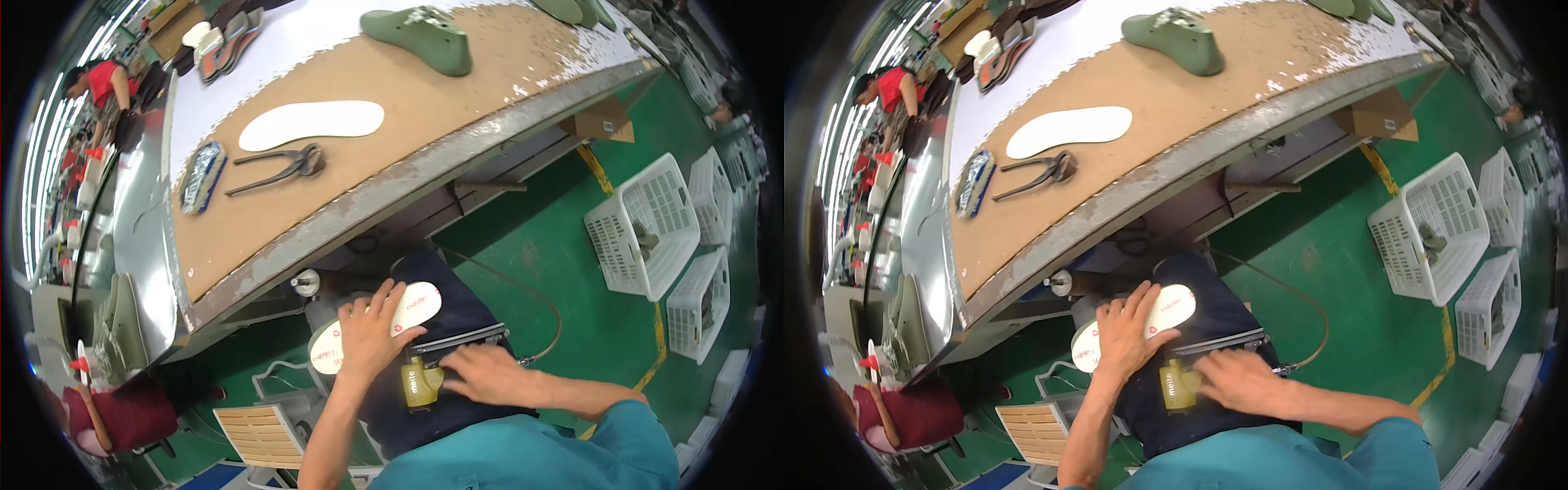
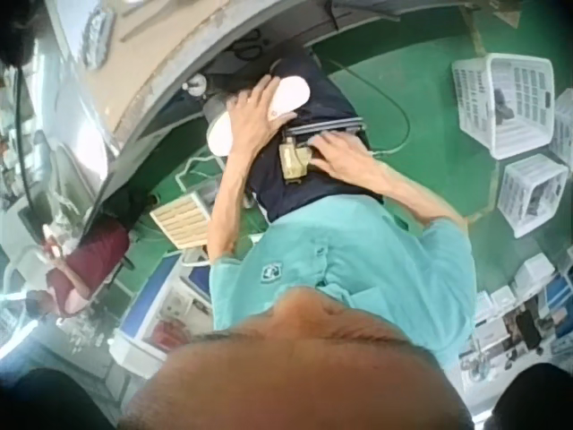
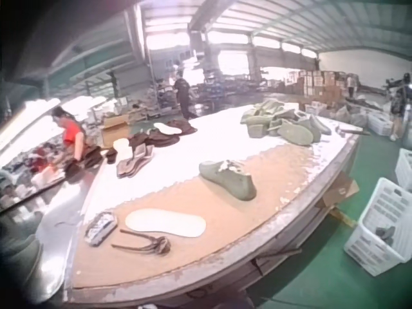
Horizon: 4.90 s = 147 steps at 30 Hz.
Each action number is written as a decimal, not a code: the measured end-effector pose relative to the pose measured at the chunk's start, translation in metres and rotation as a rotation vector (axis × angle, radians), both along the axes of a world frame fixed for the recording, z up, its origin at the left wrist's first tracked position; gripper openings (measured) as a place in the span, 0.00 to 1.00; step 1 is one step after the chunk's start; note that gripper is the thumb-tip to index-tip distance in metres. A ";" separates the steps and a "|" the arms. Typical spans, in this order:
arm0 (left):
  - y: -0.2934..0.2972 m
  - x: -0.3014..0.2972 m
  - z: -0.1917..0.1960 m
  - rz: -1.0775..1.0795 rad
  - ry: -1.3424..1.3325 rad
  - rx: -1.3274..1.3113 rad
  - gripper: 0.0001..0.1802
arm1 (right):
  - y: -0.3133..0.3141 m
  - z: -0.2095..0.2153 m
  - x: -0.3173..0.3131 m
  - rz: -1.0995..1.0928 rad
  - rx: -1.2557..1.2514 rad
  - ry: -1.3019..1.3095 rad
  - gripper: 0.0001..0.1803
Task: The person staples white insoles to green shoe uppers using a pneumatic staple gun. They then thread white shoelaces through the eyelets of the assembled shoes and tie them into bows. The finished shoes are placed on the table.
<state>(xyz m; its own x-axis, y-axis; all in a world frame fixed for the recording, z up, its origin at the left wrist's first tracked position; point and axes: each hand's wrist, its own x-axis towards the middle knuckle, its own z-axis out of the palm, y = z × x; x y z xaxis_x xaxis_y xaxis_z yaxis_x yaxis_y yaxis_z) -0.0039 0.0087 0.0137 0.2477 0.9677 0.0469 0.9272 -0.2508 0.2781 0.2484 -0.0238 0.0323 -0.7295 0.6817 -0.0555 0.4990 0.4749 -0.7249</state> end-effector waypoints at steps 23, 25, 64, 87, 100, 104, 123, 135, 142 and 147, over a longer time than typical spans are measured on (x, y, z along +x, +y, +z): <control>0.006 0.009 -0.005 0.064 -0.082 -0.039 0.42 | 0.012 0.030 0.056 -0.383 -0.707 0.241 0.59; 0.005 0.010 -0.006 0.069 -0.084 -0.031 0.42 | 0.013 0.028 0.053 -0.402 -0.647 0.271 0.60; -0.069 -0.074 0.009 0.159 -0.107 -0.021 0.45 | 0.036 0.041 -0.027 -0.133 -0.645 -0.037 0.53; -0.116 -0.102 -0.038 0.320 -0.797 0.079 0.58 | 0.015 0.032 -0.111 0.116 -0.627 -0.003 0.56; -0.110 -0.095 -0.025 0.307 -0.566 0.194 0.59 | 0.015 0.035 -0.073 0.121 -0.475 0.036 0.55; -0.069 -0.069 -0.004 0.217 -0.420 0.060 0.57 | 0.010 0.066 -0.053 0.124 -0.300 -0.328 0.53; -0.060 -0.268 0.173 0.823 -1.387 1.198 0.28 | -0.013 0.042 -0.031 0.044 -0.329 -0.390 0.37; -0.099 -0.422 0.083 1.212 -0.363 1.025 0.26 | 0.124 0.088 -0.074 -0.225 0.410 0.308 0.19; -0.097 -0.216 0.106 0.746 -0.897 0.769 0.14 | 0.282 0.070 -0.129 -0.430 0.717 0.192 0.23; -0.091 -0.146 0.088 0.731 -1.124 0.593 0.09 | 0.307 0.067 -0.128 -0.404 0.627 -0.007 0.26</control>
